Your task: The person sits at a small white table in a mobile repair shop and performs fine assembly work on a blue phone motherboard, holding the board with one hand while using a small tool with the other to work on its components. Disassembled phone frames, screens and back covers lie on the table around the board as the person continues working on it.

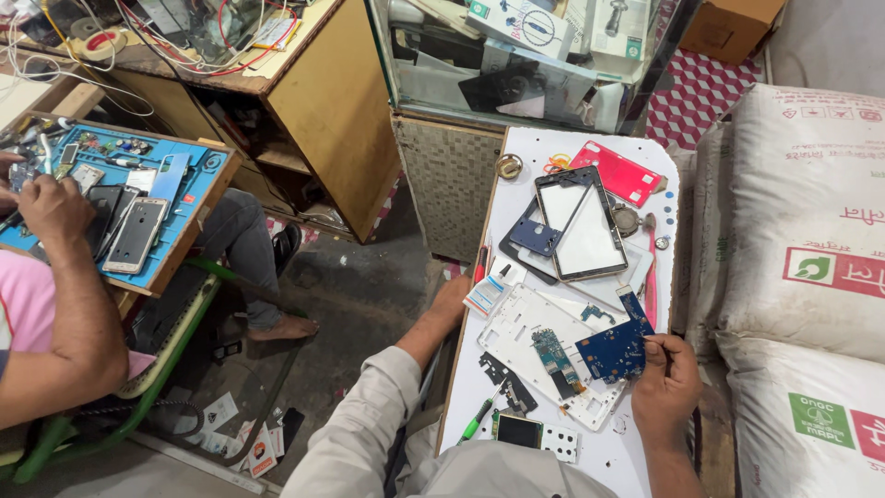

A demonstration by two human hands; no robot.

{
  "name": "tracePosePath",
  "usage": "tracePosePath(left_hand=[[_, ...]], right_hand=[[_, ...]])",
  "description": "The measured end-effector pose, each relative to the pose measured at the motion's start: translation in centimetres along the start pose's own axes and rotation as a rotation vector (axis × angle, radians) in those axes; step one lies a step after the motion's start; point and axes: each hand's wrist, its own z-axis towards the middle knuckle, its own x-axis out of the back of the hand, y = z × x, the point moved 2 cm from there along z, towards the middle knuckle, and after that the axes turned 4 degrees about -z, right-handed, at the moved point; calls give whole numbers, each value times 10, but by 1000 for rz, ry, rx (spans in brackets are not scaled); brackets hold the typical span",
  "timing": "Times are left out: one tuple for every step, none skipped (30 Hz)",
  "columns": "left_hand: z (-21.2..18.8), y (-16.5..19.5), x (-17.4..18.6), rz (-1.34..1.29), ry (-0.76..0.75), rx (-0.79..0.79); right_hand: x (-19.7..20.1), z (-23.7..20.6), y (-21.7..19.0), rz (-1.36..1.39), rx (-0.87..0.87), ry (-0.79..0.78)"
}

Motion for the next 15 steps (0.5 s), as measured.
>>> tracePosePath(left_hand=[[-2, -2, 0, 0, -27, -1], [-5, -4, 0, 0, -52, -1], [-7, -4, 1, -5, -47, -56], [-9, -4, 2, -10, -43, -111], [-10, -2, 2, -14, -40, -166], [-11, -1, 3, 16, -37, -172], [-11, 1, 3, 44, -35, -177], [-10, 3, 4, 74, -31, -183], [-8, 6, 5, 86, -4, -154], [-7, 10, 6, 97, 22, -122], [-5, 13, 7, 107, 48, -90], [-4, 16, 8, 89, 79, -107], [-2, 20, 9, 71, 109, -124], [-1, 23, 10, 53, 139, -142], [-1, 24, 10, 28, 137, -131]], right_hand=[[0, 0, 0, 1, -8, -2], [0, 0, -1, 3, -14, -5], [0, 1, -1, 7, -8, -7], [0, 1, -2, 10, -2, -9], [0, 1, -2, 12, 4, -10], [0, 1, -2, 2, 16, -6], [0, 1, -3, -10, 29, -2], [0, 2, -3, -21, 42, 1], [-1, 2, -3, -8, 25, 1], [-1, 2, -3, 5, 6, -1], [0, 2, -3, 17, -12, -4], [0, 2, -4, 6, -4, -11], [1, 2, -4, -5, 4, -16], [2, 2, -5, -16, 12, -20], [2, 2, -5, -5, 4, -17]])
